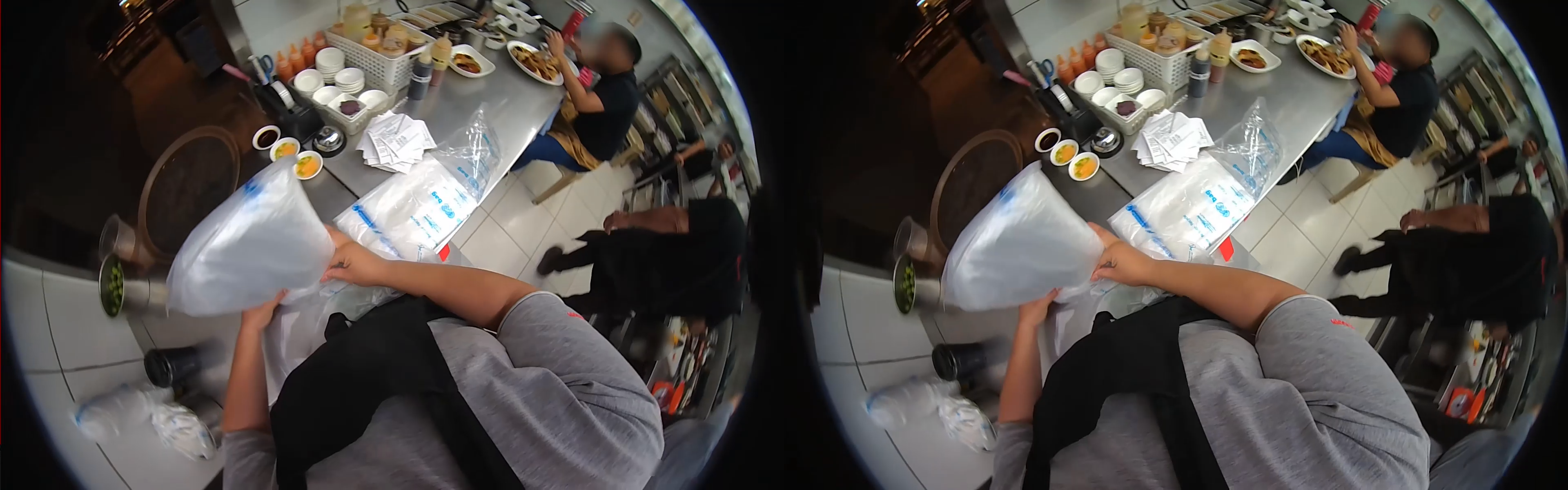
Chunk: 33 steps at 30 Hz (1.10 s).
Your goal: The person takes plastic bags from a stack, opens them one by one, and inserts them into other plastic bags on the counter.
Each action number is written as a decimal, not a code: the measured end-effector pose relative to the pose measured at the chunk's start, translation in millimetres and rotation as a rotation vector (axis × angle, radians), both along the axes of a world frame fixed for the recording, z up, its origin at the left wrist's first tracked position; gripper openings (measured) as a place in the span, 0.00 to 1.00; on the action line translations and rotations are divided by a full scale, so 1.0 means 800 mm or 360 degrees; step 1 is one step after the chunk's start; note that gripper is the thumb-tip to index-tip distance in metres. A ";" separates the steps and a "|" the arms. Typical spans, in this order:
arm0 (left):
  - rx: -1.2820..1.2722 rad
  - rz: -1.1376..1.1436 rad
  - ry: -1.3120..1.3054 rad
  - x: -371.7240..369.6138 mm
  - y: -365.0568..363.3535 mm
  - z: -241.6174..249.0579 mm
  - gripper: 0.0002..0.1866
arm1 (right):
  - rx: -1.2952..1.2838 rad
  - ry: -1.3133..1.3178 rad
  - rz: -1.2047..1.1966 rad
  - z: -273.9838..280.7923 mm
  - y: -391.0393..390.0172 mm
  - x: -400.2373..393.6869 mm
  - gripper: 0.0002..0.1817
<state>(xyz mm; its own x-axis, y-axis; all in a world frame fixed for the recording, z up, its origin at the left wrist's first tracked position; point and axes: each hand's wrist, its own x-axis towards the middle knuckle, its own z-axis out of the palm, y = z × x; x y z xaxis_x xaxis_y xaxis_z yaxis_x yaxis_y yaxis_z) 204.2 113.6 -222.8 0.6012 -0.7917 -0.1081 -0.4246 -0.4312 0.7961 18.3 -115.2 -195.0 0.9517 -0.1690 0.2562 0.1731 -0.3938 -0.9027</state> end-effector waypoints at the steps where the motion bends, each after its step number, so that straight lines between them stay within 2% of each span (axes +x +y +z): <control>1: -0.0010 0.0113 0.0056 -0.009 0.003 0.001 0.23 | 0.0062 0.0005 -0.0003 0.007 0.005 -0.003 0.08; 5: -0.0045 0.0181 0.0287 -0.022 0.004 0.019 0.24 | 0.0047 -0.0207 0.0021 0.049 -0.004 -0.004 0.08; 7: -0.0521 0.0306 0.0846 -0.025 -0.004 0.023 0.27 | -0.0150 -0.0357 -0.0013 0.087 -0.017 -0.007 0.07; 8: -0.0512 0.0296 0.0835 -0.028 -0.012 0.027 0.27 | -0.0143 -0.0368 -0.0024 0.107 -0.025 -0.014 0.07; 10: -0.0858 0.0167 0.0912 -0.050 -0.044 0.047 0.29 | -0.0265 -0.0373 -0.0114 0.145 -0.049 -0.044 0.10; 15: -0.0664 -0.0086 0.0591 -0.118 -0.161 0.091 0.27 | -0.0339 -0.0407 -0.0181 0.194 -0.147 -0.133 0.10; 17: -0.0361 -0.0124 0.0473 -0.158 -0.224 0.118 0.24 | -0.0297 -0.0412 -0.0164 0.193 -0.192 -0.179 0.10; 18: -0.0179 -0.0099 0.0439 -0.179 -0.259 0.130 0.23 | -0.0331 -0.0345 -0.0306 0.189 -0.215 -0.204 0.09; 21: -0.0163 -0.0182 0.0460 -0.233 -0.364 0.143 0.21 | -0.0338 -0.0230 -0.0501 0.179 -0.292 -0.267 0.09; 23: -0.0344 -0.0490 0.0181 -0.260 -0.435 0.145 0.27 | -0.0315 -0.0187 -0.0569 0.174 -0.348 -0.300 0.10; 26: -0.0424 -0.0435 0.0367 -0.296 -0.530 0.155 0.27 | -0.0326 -0.0223 -0.0638 0.165 -0.435 -0.331 0.08; 28: -0.0330 -0.0397 0.0377 -0.308 -0.584 0.159 0.25 | -0.0353 -0.0163 -0.0662 0.160 -0.485 -0.341 0.08; 29: -0.0259 -0.0359 0.0404 -0.314 -0.605 0.160 0.24 | -0.0236 -0.0146 -0.0622 0.160 -0.503 -0.344 0.08; 33: -0.0500 -0.0338 0.0277 -0.309 -0.660 0.114 0.24 | -0.0195 -0.0175 -0.0631 0.104 -0.567 -0.330 0.09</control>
